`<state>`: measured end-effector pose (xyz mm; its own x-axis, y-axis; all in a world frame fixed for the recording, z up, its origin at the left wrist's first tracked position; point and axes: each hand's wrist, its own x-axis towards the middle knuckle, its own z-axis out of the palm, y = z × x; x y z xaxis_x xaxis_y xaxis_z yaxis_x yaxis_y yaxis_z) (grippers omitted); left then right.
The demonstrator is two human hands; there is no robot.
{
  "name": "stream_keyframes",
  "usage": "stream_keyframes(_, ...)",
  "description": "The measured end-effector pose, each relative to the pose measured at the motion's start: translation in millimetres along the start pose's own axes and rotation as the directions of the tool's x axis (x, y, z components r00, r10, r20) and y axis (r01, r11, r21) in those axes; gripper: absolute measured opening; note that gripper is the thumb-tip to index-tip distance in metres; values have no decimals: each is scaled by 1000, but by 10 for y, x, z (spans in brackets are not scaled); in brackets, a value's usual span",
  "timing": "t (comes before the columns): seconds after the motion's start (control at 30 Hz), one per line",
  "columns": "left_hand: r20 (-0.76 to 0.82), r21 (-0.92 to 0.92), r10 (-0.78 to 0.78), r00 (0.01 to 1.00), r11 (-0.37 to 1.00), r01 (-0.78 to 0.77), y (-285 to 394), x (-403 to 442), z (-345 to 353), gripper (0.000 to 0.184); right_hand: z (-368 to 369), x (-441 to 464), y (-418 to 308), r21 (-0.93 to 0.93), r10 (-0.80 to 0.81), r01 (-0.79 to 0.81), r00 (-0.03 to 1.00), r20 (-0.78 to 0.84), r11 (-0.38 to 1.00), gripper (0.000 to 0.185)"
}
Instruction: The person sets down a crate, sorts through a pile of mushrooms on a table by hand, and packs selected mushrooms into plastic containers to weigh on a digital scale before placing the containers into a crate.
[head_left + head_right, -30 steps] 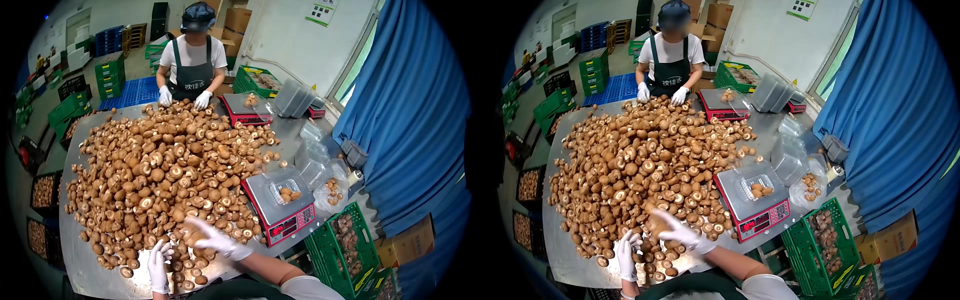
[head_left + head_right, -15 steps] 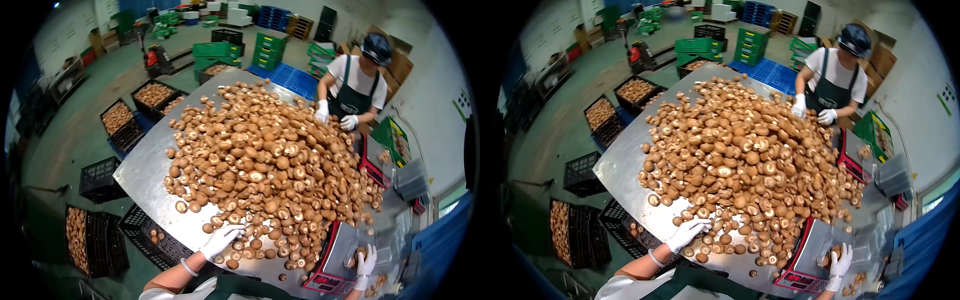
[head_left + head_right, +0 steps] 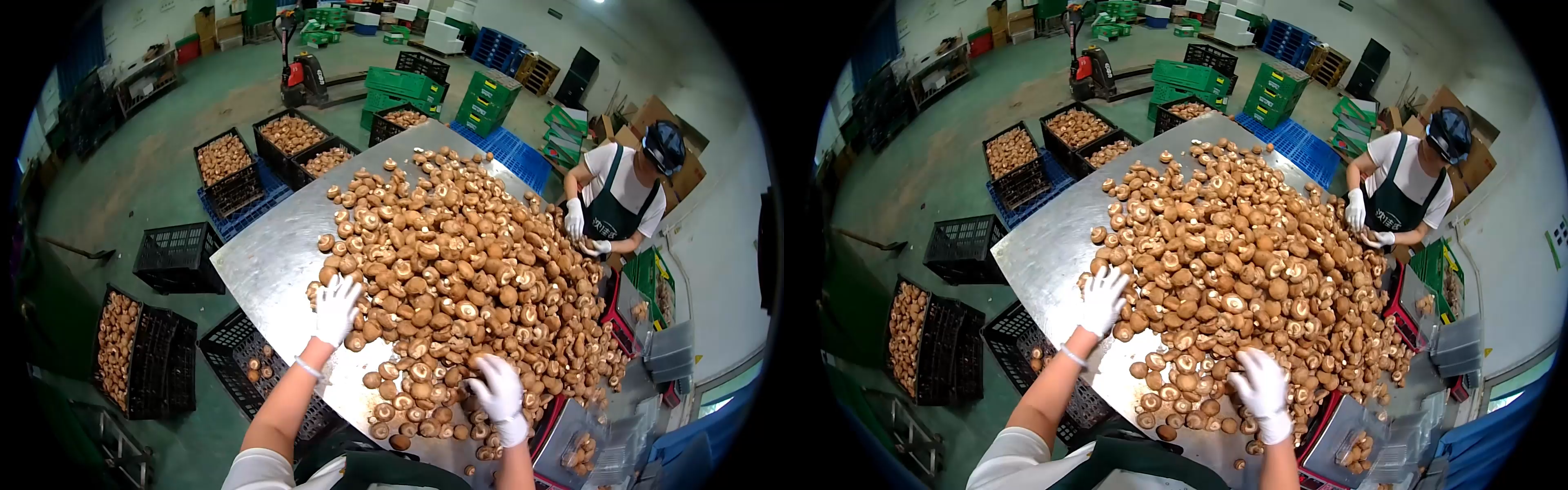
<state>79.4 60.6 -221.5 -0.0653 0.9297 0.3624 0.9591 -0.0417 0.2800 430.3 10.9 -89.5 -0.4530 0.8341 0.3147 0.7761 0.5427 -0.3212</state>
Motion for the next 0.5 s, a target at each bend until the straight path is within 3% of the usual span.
stream_keyframes(0.03,19,45,31,999,998,-32,24,6,79,42,174,132,-129,-12,-78,78,997,4,997,36)
stream_keyframes(0.17,28,-90,-25,999,996,27,81,-138,45,24,652,489,-615,161,-227,208,967,111,965,38)
stream_keyframes(0.23,200,-226,-13,980,972,59,109,-276,-79,18,794,593,-758,280,-127,65,970,207,958,45)
stream_keyframes(0.27,93,-346,-42,995,935,72,147,-405,-54,19,841,648,-820,304,-94,27,974,208,952,59)
stream_keyframes(0.3,97,-462,-106,990,876,139,241,-448,-179,24,904,698,-836,285,-103,33,966,237,958,71)
stream_keyframes(0.37,67,-674,-138,988,724,147,400,-523,-242,25,994,807,-926,300,-74,-36,935,348,953,79)
stream_keyframes(0.4,269,-869,-140,953,392,303,482,-522,-283,23,1158,803,-845,414,-131,-20,934,333,910,81)
stream_keyframes(0.43,443,-896,-63,894,3,444,533,-501,-364,21,1297,797,-794,586,-114,-113,935,336,802,72)
stream_keyframes(0.5,511,-852,-21,859,121,509,368,-359,-414,16,1388,782,-659,686,-16,-308,906,422,659,57)
